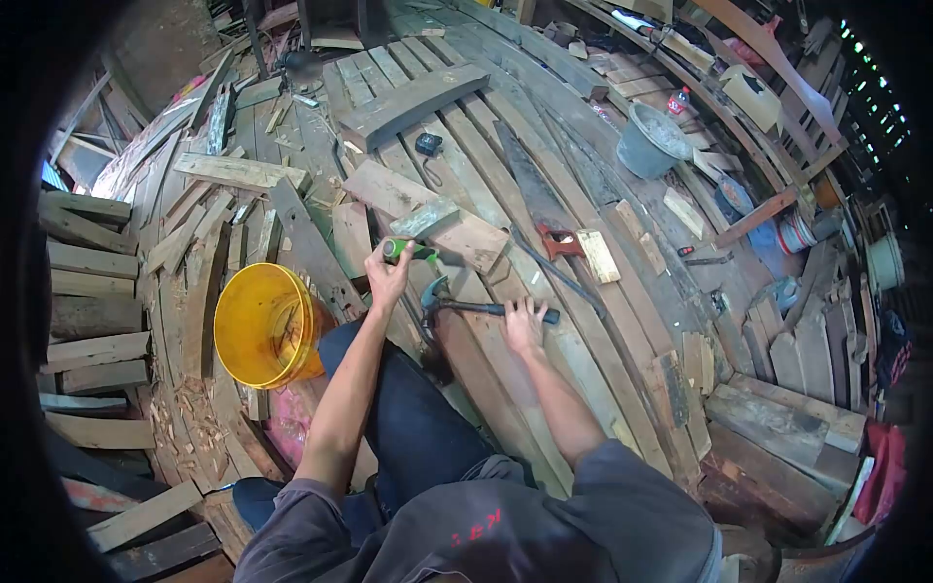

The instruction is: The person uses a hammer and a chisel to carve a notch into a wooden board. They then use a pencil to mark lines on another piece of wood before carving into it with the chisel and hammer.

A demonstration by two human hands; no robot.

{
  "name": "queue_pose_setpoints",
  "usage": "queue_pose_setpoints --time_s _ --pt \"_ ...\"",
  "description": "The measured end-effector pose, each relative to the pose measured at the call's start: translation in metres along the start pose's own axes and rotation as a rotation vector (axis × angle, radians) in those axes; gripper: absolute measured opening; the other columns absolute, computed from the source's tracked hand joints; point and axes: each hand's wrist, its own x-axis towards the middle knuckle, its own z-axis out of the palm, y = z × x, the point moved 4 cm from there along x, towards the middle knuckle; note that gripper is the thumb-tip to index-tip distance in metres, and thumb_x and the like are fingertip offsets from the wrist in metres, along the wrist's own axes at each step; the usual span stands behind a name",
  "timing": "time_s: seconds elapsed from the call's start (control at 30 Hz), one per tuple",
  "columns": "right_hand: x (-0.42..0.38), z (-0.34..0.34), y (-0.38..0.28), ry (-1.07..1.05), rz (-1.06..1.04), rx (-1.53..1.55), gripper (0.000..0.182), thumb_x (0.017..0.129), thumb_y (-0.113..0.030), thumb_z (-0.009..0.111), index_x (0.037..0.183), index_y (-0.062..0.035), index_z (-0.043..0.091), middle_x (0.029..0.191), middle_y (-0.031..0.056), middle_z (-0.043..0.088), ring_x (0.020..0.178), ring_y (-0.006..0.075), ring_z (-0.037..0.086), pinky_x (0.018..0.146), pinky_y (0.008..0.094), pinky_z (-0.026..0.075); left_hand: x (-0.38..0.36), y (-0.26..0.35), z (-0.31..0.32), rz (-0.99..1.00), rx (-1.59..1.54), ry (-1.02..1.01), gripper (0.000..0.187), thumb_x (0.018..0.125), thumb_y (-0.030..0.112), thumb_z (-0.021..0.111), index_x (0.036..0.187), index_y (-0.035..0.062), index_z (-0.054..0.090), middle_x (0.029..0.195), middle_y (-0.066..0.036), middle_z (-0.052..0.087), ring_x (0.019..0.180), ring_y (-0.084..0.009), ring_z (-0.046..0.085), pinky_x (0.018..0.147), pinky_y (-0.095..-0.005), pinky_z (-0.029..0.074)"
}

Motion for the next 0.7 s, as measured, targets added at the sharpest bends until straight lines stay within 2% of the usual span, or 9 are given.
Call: queue_pose_setpoints --time_s 0.1,0.13,0.23,0.27,0.4,0.5,0.53,0.7 --pt "-0.021 -0.01 0.004 -0.035 -0.116 0.108 0.03 0.086 -0.025 0.066 0.108 -0.0042 0.063 0.114 0.0195 0.06 0.122 0.0356 0.05 0.106 0.0563 0.034 0.001 0.011 -0.013 -0.012 -0.031 0.06 0.022 0.093 0.021 0.067 0.089 0.0002 0.068 0.067 -0.003 0.063 0.062 -0.0086 0.055 0.058 -0.0281 0.044" --pt "-0.029 -0.013 0.005 -0.055 -0.187 0.097 0.034 0.089 -0.028 0.064 0.111 -0.0019 0.059 0.114 0.0221 0.059 0.111 0.0406 0.057 0.097 0.0517 0.044 0.0 0.009 -0.016 -0.013 -0.068 0.079 0.022 0.093 0.021 0.067 0.089 0.0 0.068 0.066 -0.003 0.063 0.062 -0.0086 0.055 0.058 -0.0282 0.044" --pt "-0.056 -0.047 -0.008 -0.271 -0.002 0.255 0.039 0.092 -0.03 0.06 0.116 0.0002 0.054 0.116 0.0249 0.058 0.099 0.0466 0.062 0.086 0.0544 0.05 0.0 0.005 -0.019 0.011 -0.107 0.109 0.024 0.094 0.021 0.066 0.087 -0.001 0.067 0.066 -0.003 0.062 0.062 -0.0086 0.055 0.058 -0.0287 0.044" --pt "-0.064 -0.036 -0.003 -0.227 -0.065 0.303 0.042 0.096 -0.033 0.057 0.12 0.0002 0.049 0.118 0.0273 0.056 0.093 0.0499 0.063 0.078 0.0573 0.052 0.001 0.01 -0.019 0.015 -0.111 0.108 0.024 0.094 0.021 0.066 0.086 -0.0011 0.067 0.066 -0.003 0.062 0.062 -0.0086 0.055 0.058 -0.0287 0.044" --pt "-0.09 -0.037 0.013 -0.163 -0.01 0.372 0.041 0.095 -0.035 0.057 0.119 -0.0017 0.051 0.12 0.025 0.057 0.095 0.0484 0.063 0.08 0.0568 0.052 0.006 0.024 -0.015 0.034 -0.164 0.137 0.023 0.095 0.021 0.066 0.086 -0.0009 0.066 0.067 -0.001 0.061 0.064 -0.0083 0.055 0.059 -0.0281 0.044" --pt "-0.117 -0.066 0.037 -0.297 0.139 0.319 0.043 0.094 -0.038 0.058 0.116 -0.0013 0.053 0.116 0.0258 0.058 0.092 0.0493 0.064 0.078 0.0573 0.052 0.004 0.038 -0.013 0.07 -0.242 0.15 0.022 0.095 0.02 0.066 0.087 -0.0008 0.065 0.069 -0.001 0.06 0.065 -0.0085 0.054 0.061 -0.0275 0.044" --pt "-0.128 -0.063 0.051 -0.273 0.141 0.318 0.044 0.094 -0.039 0.058 0.116 -0.0011 0.053 0.115 0.0265 0.058 0.091 0.0495 0.064 0.077 0.0575 0.052 0.002 0.028 -0.008 0.071 -0.267 0.116 0.021 0.094 0.02 0.066 0.09 -0.0005 0.065 0.071 -0.002 0.061 0.067 -0.0093 0.054 0.063 -0.0275 0.045" --pt "-0.172 -0.058 0.097 -0.226 0.184 0.299 0.046 0.094 -0.041 0.057 0.114 0.0009 0.053 0.11 0.0296 0.057 0.089 0.0496 0.064 0.075 0.0575 0.053 0.005 0.027 0.021 0.065 -0.155 0.035 0.021 0.092 0.02 0.068 0.091 -0.0003 0.064 0.073 -0.003 0.06 0.068 -0.0112 0.053 0.062 -0.029 0.044"
